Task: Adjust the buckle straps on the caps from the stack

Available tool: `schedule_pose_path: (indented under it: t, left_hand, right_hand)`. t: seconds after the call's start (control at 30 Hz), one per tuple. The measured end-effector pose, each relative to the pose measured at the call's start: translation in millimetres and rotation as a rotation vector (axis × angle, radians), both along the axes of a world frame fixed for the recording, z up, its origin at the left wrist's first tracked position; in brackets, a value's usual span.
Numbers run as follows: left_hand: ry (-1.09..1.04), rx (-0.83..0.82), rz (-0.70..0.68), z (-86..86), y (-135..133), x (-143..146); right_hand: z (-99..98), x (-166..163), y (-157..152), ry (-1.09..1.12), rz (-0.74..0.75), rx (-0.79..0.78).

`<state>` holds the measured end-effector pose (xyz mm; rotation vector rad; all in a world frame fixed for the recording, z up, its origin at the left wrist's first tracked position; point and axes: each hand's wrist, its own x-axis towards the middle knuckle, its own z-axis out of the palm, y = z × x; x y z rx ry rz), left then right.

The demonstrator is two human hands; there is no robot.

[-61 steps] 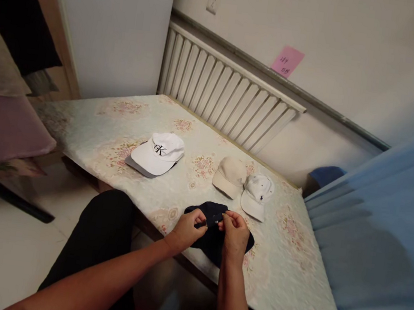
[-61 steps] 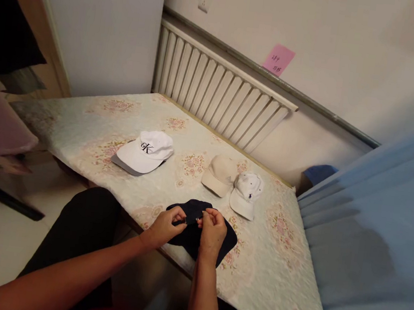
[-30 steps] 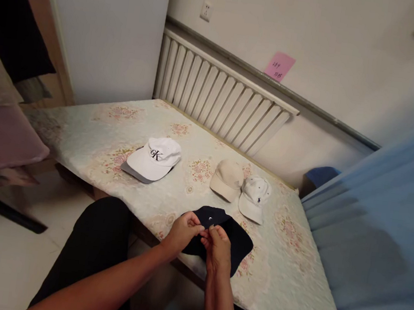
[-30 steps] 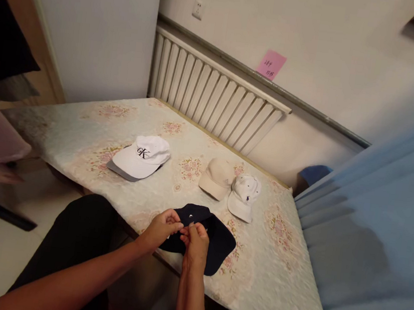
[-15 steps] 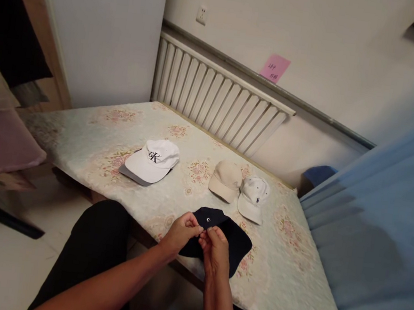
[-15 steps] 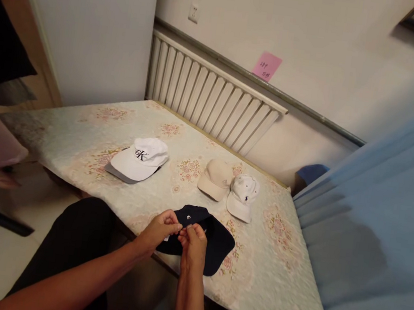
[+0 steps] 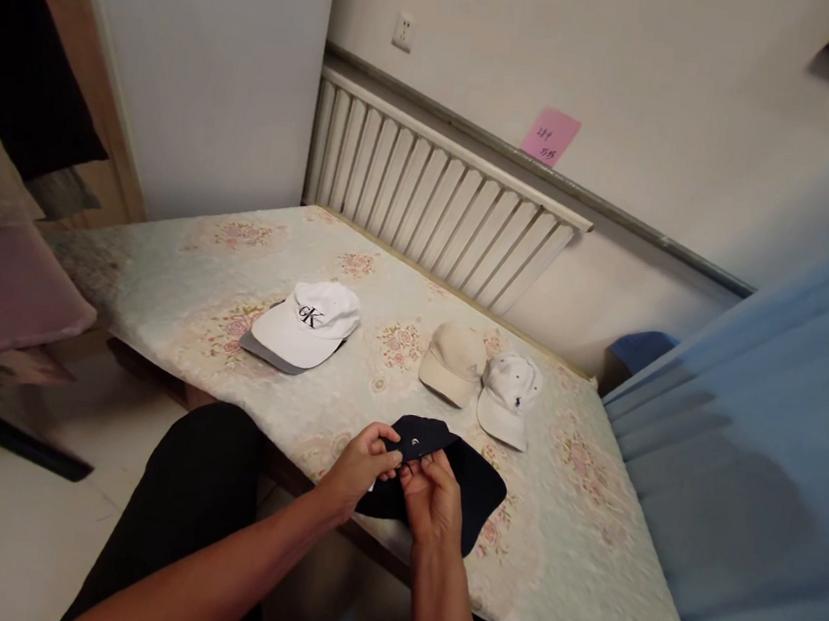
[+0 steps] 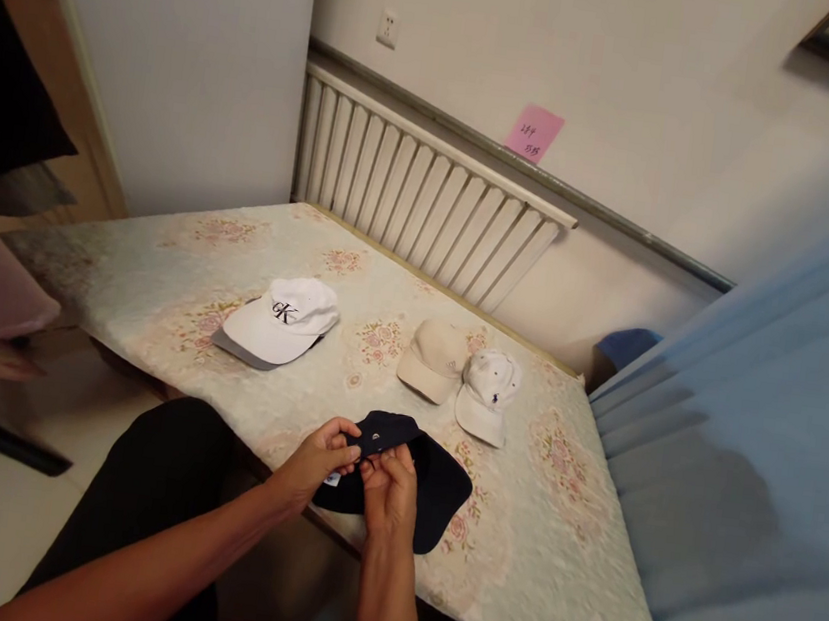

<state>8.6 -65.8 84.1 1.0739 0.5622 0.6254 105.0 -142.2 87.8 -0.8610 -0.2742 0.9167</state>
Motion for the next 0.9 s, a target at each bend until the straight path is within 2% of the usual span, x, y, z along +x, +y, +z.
schedule_pose_path:
  t: [0.3,0.6,0.9]
  left_hand:
    - [-0.021,-0.022,-0.063,-2.1,2.6,-4.0]
    - [-0.064,-0.112,-0.061,5.5,-0.4,-5.0]
    - [-0.113,-0.141,-0.049,-4.5,0.8,-7.8]
  right_hand:
    - [0.6,-1.3,5.1,0.026,0.020,0.049]
    - [-1.4,-2.1,4.4,0.059,0.056,0.086]
    - [1.3,-9.2,1.0,0.043,0.153,0.111]
